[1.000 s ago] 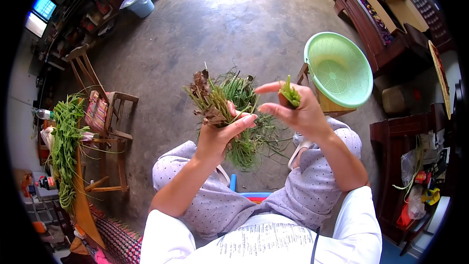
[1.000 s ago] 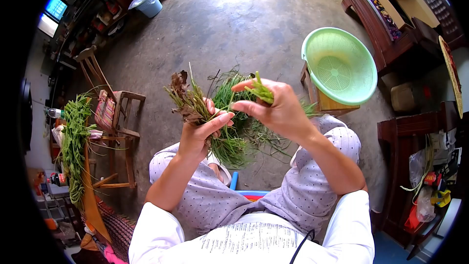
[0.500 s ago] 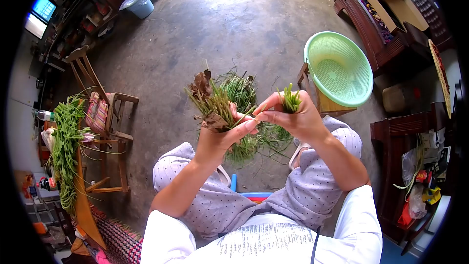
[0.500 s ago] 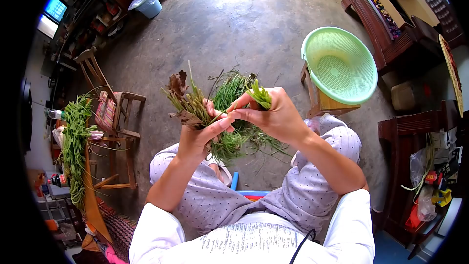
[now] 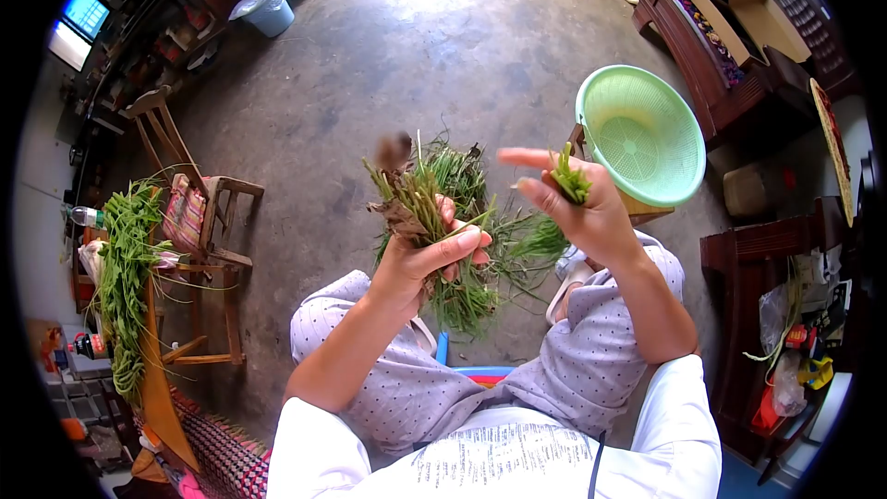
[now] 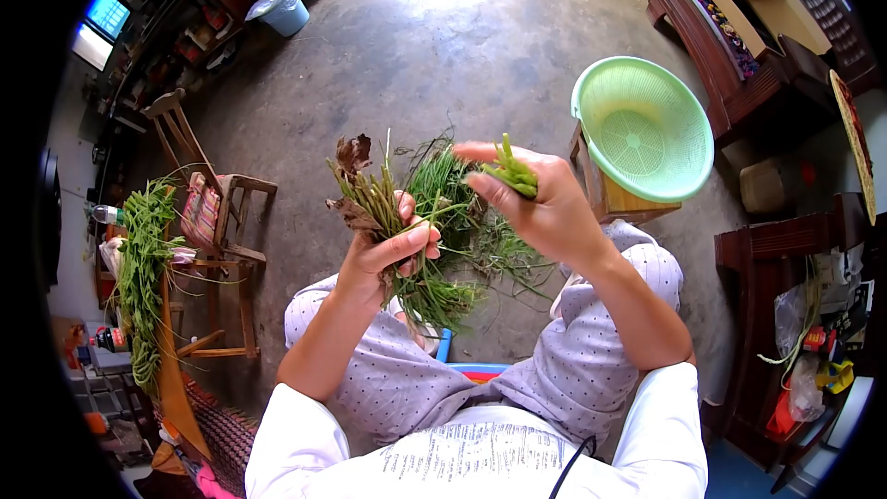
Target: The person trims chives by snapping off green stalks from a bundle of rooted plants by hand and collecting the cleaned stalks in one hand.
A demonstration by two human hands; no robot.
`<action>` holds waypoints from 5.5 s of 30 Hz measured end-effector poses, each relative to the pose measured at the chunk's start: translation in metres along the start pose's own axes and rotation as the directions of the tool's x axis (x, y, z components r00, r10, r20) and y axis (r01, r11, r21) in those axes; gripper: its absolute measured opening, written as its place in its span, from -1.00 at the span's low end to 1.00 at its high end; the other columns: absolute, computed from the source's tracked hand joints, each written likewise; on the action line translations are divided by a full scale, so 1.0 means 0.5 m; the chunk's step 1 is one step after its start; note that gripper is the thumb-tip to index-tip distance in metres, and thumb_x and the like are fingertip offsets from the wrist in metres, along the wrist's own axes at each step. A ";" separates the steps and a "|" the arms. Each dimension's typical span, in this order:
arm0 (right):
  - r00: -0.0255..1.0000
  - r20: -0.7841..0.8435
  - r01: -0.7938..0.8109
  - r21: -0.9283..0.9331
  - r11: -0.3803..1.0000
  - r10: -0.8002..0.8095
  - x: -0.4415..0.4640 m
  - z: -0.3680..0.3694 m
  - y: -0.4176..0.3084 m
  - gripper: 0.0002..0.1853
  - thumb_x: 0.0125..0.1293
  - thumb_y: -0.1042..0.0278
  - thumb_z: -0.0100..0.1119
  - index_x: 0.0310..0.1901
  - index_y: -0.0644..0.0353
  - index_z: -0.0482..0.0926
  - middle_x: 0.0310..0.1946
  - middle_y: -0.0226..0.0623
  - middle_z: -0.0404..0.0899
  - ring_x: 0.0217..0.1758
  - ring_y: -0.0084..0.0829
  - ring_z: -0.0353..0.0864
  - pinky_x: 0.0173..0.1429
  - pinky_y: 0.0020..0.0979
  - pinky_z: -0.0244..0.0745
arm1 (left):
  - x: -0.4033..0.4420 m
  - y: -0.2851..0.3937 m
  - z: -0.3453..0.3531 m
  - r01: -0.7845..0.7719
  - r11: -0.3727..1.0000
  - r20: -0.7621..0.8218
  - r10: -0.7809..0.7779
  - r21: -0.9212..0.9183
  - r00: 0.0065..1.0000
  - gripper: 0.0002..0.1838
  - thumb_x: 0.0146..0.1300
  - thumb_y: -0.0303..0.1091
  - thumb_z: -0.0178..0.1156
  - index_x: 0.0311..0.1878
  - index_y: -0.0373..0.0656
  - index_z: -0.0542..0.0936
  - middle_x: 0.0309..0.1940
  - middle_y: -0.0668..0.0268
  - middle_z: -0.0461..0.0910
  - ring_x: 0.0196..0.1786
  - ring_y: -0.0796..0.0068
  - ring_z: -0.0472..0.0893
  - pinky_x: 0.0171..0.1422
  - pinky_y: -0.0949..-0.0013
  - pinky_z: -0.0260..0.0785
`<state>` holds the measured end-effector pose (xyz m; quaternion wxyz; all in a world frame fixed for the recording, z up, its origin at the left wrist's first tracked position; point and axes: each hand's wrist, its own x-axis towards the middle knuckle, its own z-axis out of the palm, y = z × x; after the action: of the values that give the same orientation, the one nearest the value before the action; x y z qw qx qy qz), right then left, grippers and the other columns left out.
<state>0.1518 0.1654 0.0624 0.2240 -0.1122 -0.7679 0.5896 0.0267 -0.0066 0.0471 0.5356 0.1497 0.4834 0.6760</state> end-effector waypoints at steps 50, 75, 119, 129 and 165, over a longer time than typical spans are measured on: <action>0.852 -0.172 -0.359 0.495 0.791 0.494 0.027 0.009 0.065 -0.80 0.26 0.18 0.20 -0.28 0.13 0.54 -0.75 -0.71 0.13 -0.75 -0.80 0.00 -0.64 -0.64 -0.09 | 0.035 -0.013 -0.040 -0.231 0.971 -0.203 0.238 0.059 0.950 -0.82 0.14 -0.42 0.25 -0.20 -0.04 0.49 -0.07 0.22 0.56 -0.47 0.73 0.41 -0.43 0.64 0.22; 0.944 -0.164 -0.165 0.517 0.840 0.286 -0.014 -0.032 0.014 -0.88 0.31 0.32 0.13 -0.25 0.17 0.54 -0.71 -0.70 0.20 -0.75 -0.84 0.00 -0.68 -0.67 -0.11 | 0.089 -0.089 -0.078 -0.063 0.963 -0.333 0.152 0.263 0.931 -0.74 0.10 -0.42 0.30 -0.15 -0.21 0.50 -0.27 0.33 0.64 -0.40 0.68 0.50 -0.39 0.57 0.31; 0.972 0.179 -0.207 0.330 0.921 0.154 -0.016 0.037 0.020 -0.85 0.18 0.38 0.27 -0.35 0.30 0.62 -0.52 -0.45 0.61 -0.46 -0.72 0.48 -0.36 -0.59 0.37 | 0.010 -0.036 0.013 -0.217 0.951 -0.041 0.232 0.221 0.972 -0.76 0.10 -0.45 0.33 -0.27 -0.15 0.42 -0.43 0.44 0.54 -0.44 0.77 0.44 -0.46 0.62 0.25; 0.996 0.080 -0.030 0.034 0.999 0.027 -0.020 0.031 0.014 -0.89 0.15 0.45 0.26 -0.33 0.31 0.60 -0.50 -0.28 0.62 -0.46 -0.60 0.54 -0.36 -0.51 0.41 | 0.009 -0.011 0.012 0.050 0.999 -0.001 -0.050 0.021 0.999 -0.71 0.05 -0.44 0.33 -0.29 -0.07 0.36 -0.47 0.38 0.54 -0.53 0.72 0.39 -0.51 0.61 0.16; 0.994 0.024 -0.103 0.015 0.995 0.102 -0.016 0.019 -0.024 -0.85 0.19 0.37 0.26 -0.37 0.28 0.58 -0.61 -0.53 0.47 -0.54 -0.73 0.34 -0.46 -0.59 0.27 | 0.010 -0.012 0.007 0.031 0.999 0.008 -0.031 -0.017 0.999 -0.69 0.07 -0.42 0.33 -0.28 -0.03 0.35 -0.47 0.43 0.52 -0.51 0.74 0.39 -0.49 0.62 0.16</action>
<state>0.1554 0.1505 0.0701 0.1855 -0.1429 -0.7588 0.6078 0.0310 -0.0008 0.0424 0.5492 0.1403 0.4778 0.6711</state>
